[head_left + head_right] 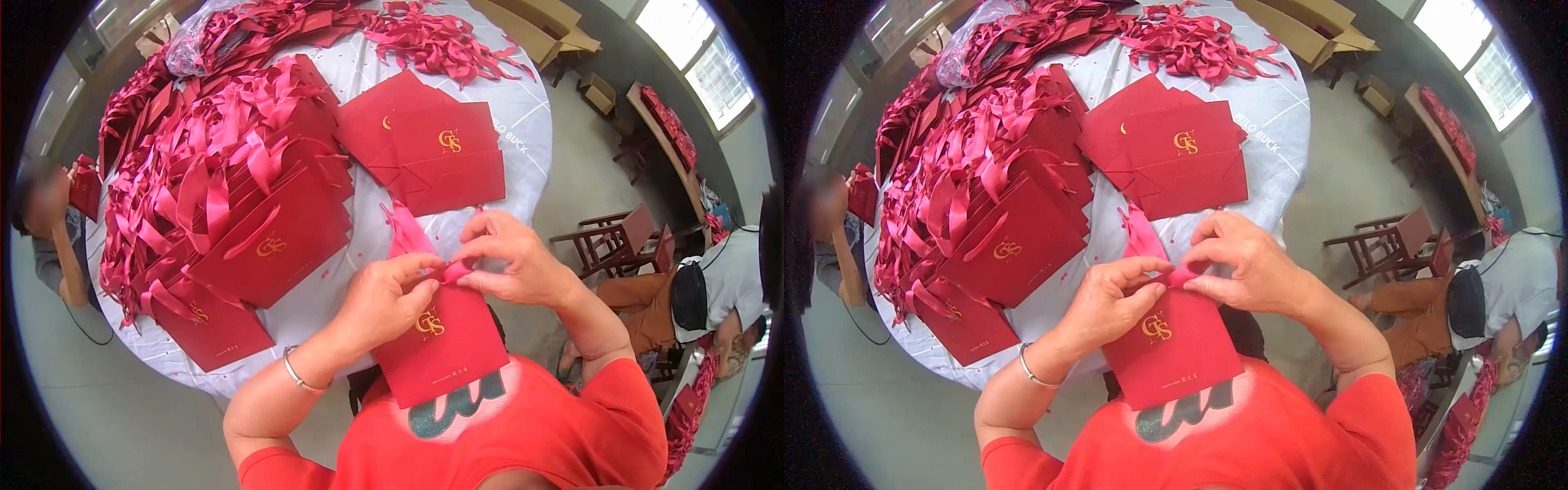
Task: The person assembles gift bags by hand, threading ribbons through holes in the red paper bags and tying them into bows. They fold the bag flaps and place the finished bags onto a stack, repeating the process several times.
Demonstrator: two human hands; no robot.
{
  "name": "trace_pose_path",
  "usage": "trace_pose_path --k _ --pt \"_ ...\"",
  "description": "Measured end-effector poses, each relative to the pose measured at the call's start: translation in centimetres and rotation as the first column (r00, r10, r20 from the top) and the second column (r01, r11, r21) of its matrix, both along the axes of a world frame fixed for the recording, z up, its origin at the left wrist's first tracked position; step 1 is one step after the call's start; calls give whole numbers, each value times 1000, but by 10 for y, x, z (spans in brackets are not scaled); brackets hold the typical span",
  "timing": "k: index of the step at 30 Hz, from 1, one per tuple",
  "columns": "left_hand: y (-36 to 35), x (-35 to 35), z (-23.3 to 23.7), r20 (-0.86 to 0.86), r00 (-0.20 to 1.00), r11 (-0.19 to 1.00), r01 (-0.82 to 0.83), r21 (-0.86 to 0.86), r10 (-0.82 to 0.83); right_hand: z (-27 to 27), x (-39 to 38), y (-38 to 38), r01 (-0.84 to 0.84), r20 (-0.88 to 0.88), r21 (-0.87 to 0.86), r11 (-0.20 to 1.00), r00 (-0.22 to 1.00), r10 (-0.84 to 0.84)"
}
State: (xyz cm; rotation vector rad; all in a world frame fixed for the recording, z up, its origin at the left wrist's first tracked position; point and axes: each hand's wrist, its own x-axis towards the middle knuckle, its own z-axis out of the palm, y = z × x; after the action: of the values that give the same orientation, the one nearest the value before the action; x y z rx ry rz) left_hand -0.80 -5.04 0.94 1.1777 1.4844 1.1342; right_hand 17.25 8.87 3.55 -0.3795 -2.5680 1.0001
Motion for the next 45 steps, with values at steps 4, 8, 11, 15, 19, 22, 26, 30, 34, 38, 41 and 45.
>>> trace_pose_path --k 4,8,11,15,19,22,26,30,34,38,41,45 --pt "0 2 8 -27 1000 1000 -13 -13 13 16 -7 7 -61 -88 259 964 992 86" --pt "-1 1 11 -125 990 998 -59 0 59 34 0 11 -153 52 197 968 988 146" --pt "-1 1 5 -63 991 993 -114 11 114 64 5 -4 91 256 -314 945 967 -8" --pt "0 -1 2 -54 990 991 -134 13 134 67 36 5 -184 -83 -580 793 982 168" --pt "0 -1 2 -54 990 991 -130 8 131 49 32 2 -605 -590 -714 352 791 163" --pt "0 -1 3 -44 991 992 -125 -26 123 37 25 0 -694 -698 -698 177 714 50" --pt "0 -2 2 -98 989 994 -107 -3 106 19 15 4 -581 -675 -679 448 735 -69" --pt "0 -2 -2 -122 986 993 -105 49 110 33 7 -1 -252 -666 -433 865 736 -120" --pt "-2 -4 9 -133 990 998 -48 42 53 57 -3 -18 57 -262 -199 978 959 -109" --pt "-3 -18 9 140 990 999 41 -31 -36 20 -30 -15 -69 -162 84 994 983 82" --pt "-1 -26 3 335 939 996 82 17 -83 10 -35 -16 -77 -148 39 996 986 82" --pt "-2 -39 20 -118 987 985 127 118 -114 12 -29 -4 -79 -65 -13 997 995 78"
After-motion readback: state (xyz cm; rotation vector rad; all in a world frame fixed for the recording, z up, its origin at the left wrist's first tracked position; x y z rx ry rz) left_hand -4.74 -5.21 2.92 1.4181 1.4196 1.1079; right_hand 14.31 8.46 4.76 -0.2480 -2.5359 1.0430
